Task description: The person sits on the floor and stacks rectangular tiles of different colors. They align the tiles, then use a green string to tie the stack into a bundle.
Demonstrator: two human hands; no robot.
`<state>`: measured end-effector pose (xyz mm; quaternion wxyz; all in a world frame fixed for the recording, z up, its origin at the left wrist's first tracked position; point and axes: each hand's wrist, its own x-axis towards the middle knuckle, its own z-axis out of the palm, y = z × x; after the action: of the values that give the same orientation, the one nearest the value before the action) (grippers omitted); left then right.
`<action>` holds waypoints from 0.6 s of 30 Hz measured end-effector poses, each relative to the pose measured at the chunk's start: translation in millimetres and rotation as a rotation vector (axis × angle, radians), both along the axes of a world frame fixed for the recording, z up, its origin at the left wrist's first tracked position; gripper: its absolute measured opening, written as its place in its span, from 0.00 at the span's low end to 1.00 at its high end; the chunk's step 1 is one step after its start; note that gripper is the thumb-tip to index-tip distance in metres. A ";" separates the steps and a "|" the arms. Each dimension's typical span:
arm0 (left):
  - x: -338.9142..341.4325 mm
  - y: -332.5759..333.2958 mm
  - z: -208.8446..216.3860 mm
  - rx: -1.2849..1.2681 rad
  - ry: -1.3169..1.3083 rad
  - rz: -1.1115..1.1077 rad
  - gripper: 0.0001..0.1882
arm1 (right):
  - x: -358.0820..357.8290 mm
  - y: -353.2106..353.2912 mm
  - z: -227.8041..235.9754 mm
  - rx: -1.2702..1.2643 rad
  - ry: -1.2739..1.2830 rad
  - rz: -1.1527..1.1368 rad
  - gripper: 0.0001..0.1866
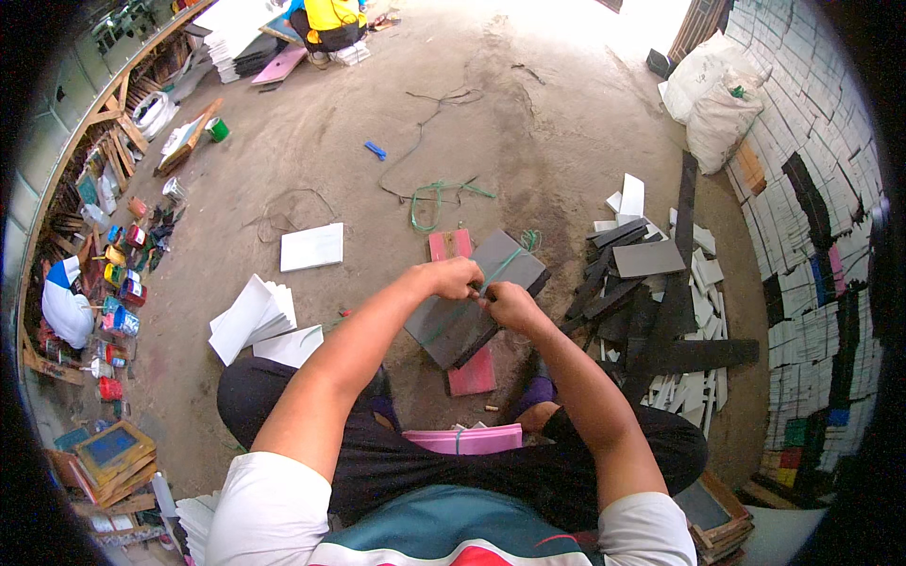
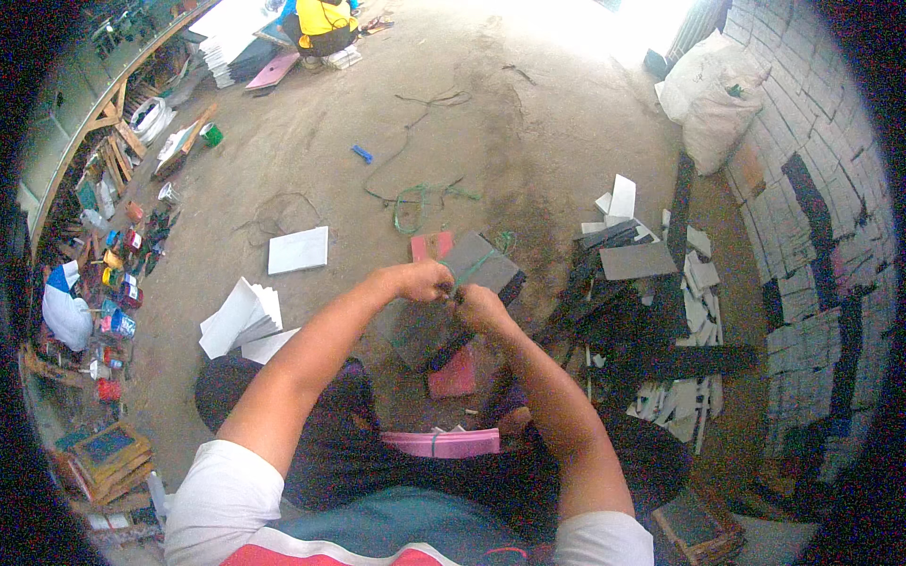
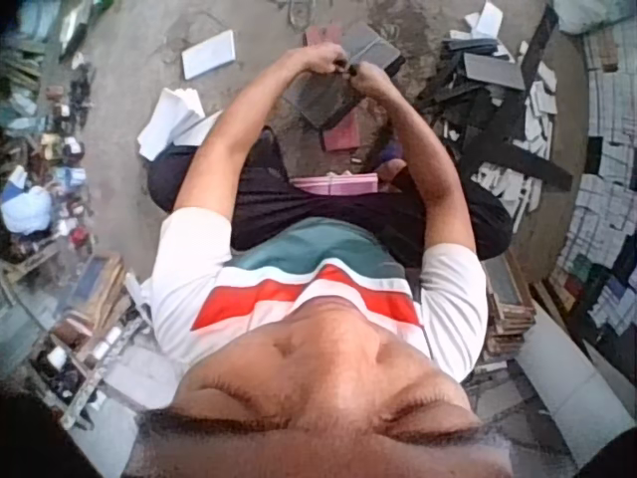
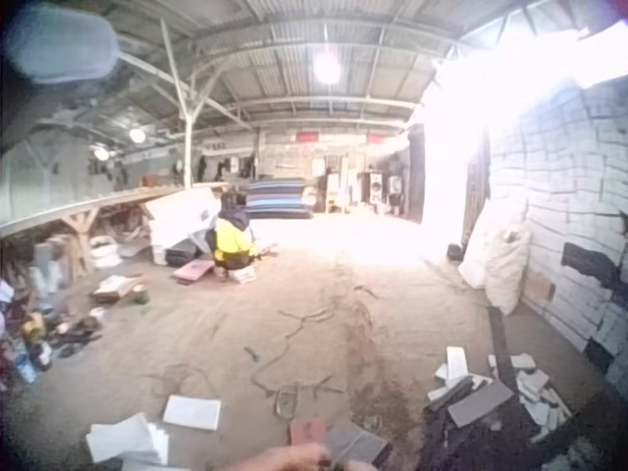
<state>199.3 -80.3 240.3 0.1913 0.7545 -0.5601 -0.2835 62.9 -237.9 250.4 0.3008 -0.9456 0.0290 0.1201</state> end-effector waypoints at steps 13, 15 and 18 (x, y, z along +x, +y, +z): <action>-8.3 -6.8 2.0 0.087 -0.026 -0.018 0.11 | -17.0 -10.0 -8.8 0.833 0.185 -0.246 0.14; -6.1 -7.0 5.7 0.116 -0.005 -0.030 0.11 | -15.7 -5.7 6.7 0.821 0.186 -0.245 0.14; -17.0 -10.4 1.1 0.149 -0.021 -0.037 0.11 | -22.6 2.1 7.5 0.836 -0.024 -0.305 0.13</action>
<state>182.4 -90.7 241.3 0.1235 0.7590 -0.5534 -0.3200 40.4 -235.8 257.9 0.6719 -0.7290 0.1137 0.0647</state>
